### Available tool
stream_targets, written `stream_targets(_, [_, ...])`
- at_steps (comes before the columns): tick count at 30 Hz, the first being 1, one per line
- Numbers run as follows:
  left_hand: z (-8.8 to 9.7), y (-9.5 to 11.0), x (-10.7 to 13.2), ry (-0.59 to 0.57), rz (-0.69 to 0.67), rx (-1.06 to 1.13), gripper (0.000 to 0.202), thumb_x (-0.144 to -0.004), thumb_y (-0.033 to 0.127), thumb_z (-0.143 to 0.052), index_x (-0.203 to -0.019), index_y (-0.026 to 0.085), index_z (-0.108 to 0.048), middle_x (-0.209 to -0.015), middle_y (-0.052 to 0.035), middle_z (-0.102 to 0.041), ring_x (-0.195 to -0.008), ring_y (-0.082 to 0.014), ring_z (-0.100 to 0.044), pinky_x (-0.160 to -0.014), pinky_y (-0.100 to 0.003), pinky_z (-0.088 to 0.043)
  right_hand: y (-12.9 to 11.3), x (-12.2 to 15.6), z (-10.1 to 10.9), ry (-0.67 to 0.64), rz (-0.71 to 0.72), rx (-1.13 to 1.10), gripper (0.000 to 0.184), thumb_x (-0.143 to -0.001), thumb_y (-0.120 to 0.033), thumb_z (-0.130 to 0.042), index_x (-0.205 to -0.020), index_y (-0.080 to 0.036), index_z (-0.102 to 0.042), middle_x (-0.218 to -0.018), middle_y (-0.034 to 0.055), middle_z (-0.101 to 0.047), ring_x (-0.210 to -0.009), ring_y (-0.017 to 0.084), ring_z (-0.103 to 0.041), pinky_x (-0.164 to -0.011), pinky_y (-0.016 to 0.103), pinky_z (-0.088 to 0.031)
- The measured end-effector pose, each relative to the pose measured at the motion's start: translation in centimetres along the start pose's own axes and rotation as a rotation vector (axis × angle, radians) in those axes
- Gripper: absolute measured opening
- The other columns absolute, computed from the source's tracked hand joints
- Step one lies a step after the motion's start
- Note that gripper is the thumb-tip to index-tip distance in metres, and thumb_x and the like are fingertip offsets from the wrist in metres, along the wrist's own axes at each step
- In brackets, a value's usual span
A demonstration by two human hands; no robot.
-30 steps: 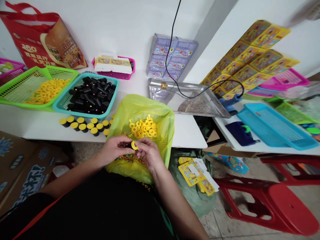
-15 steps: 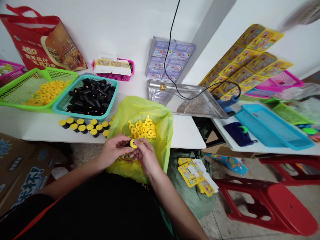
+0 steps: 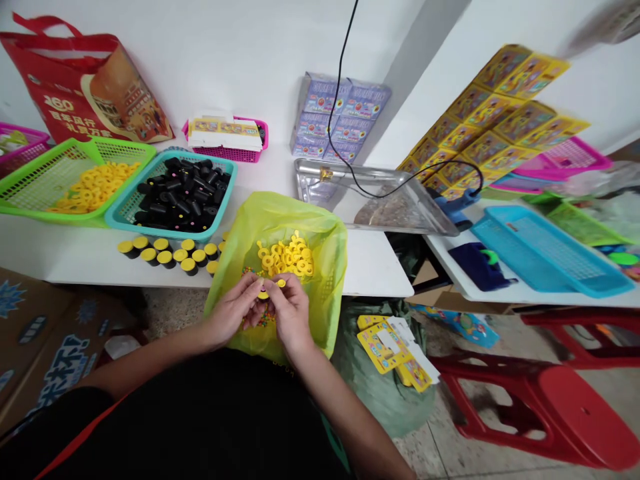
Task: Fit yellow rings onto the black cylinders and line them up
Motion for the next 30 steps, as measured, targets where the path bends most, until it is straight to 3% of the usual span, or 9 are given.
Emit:
stream_targets(5, [-0.1, 0.2, -0.2, 0.024, 0.002, 0.044, 0.048, -0.089, 0.067, -0.057, -0.086, 0.021, -0.045, -0.059, 0.0073, -0.049, -0.041, -0.0052, -0.039, -0.037, -0.016, -0.022, -0.1, -0.2, 0.4, -0.038, -0.033, -0.001, 0.032, -0.073, -0.046, -0.084, -0.077, -0.022, -0.063, -0.061, -0.0064, -0.056, -0.046, 0.009, -0.047, -0.045, 0.023, -0.035])
stream_targets(9, [0.6, 0.6, -0.5, -0.005, 0.034, 0.099, 0.049, -0.089, 0.070, -0.055, -0.089, 0.021, -0.047, -0.062, 0.0053, -0.054, -0.040, -0.0060, -0.042, -0.035, -0.017, -0.022, -1.3, -0.6, 1.1, -0.269, -0.171, -0.085, 0.038, -0.082, -0.058, -0.073, -0.083, -0.021, -0.070, -0.069, 0.0017, -0.064, -0.060, 0.016, -0.058, -0.052, 0.027, -0.043])
stream_targets(11, [0.8, 0.9, -0.4, -0.032, 0.046, 0.123, 0.050, -0.090, 0.071, -0.054, -0.090, 0.021, -0.047, -0.063, 0.0046, -0.056, -0.039, -0.0058, -0.042, -0.034, -0.017, -0.021, -1.6, -0.7, 1.5, -0.338, -0.249, -0.127, 0.038, -0.079, -0.057, -0.075, -0.087, -0.020, -0.072, -0.074, 0.0040, -0.068, -0.063, 0.018, -0.061, -0.051, 0.028, -0.045])
stream_targets(15, [1.0, 1.3, 0.0, -0.092, 0.041, 0.064, 0.050, -0.090, 0.070, -0.056, -0.088, 0.020, -0.049, -0.062, 0.0050, -0.054, -0.040, -0.0055, -0.043, -0.035, -0.017, -0.021, -1.4, -0.8, 1.8, -0.287, -0.331, -0.175, 0.039, -0.064, -0.045, -0.091, -0.089, -0.023, -0.072, -0.065, -0.0008, -0.068, -0.055, 0.015, -0.061, -0.047, 0.024, -0.043])
stream_targets(21, [1.4, 1.2, -0.2, -0.117, 0.006, -0.045, 0.053, -0.088, 0.072, -0.057, -0.084, 0.020, -0.051, -0.059, 0.0053, -0.050, -0.041, -0.0054, -0.039, -0.038, -0.020, -0.023, -1.7, -0.8, 1.2, -0.253, -0.314, -0.029, 0.034, -0.064, -0.041, -0.090, -0.082, -0.021, -0.069, -0.063, -0.0021, -0.066, -0.049, 0.013, -0.060, -0.043, 0.022, -0.042])
stream_targets(27, [1.2, 1.0, -0.3, -0.089, 0.018, -0.076, 0.057, -0.082, 0.077, -0.058, -0.079, 0.021, -0.048, -0.053, 0.0077, -0.041, -0.042, -0.0069, -0.034, -0.041, -0.022, -0.024, -1.3, -0.3, 1.2, -0.157, -0.189, 0.073, 0.034, -0.064, -0.041, -0.089, -0.081, -0.021, -0.067, -0.069, -0.0023, -0.065, -0.045, 0.012, -0.056, -0.039, 0.024, -0.043])
stream_targets(30, [1.2, 0.9, 0.1, -0.117, -0.013, -0.134, 0.053, -0.086, 0.074, -0.054, -0.083, 0.021, -0.050, -0.057, 0.0064, -0.045, -0.045, -0.0085, -0.038, -0.045, -0.023, -0.029, -0.6, -0.2, 1.5, -0.095, -0.188, 0.089, 0.038, -0.060, -0.043, -0.091, -0.081, -0.022, -0.066, -0.067, -0.0034, -0.063, -0.042, 0.010, -0.053, -0.037, 0.022, -0.040])
Point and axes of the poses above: each hand's wrist, its own x-axis away from the middle knuckle, its own z-axis out of the back of the hand, y = z × x, the point moved 2 cm from there along -x, towards the middle knuckle
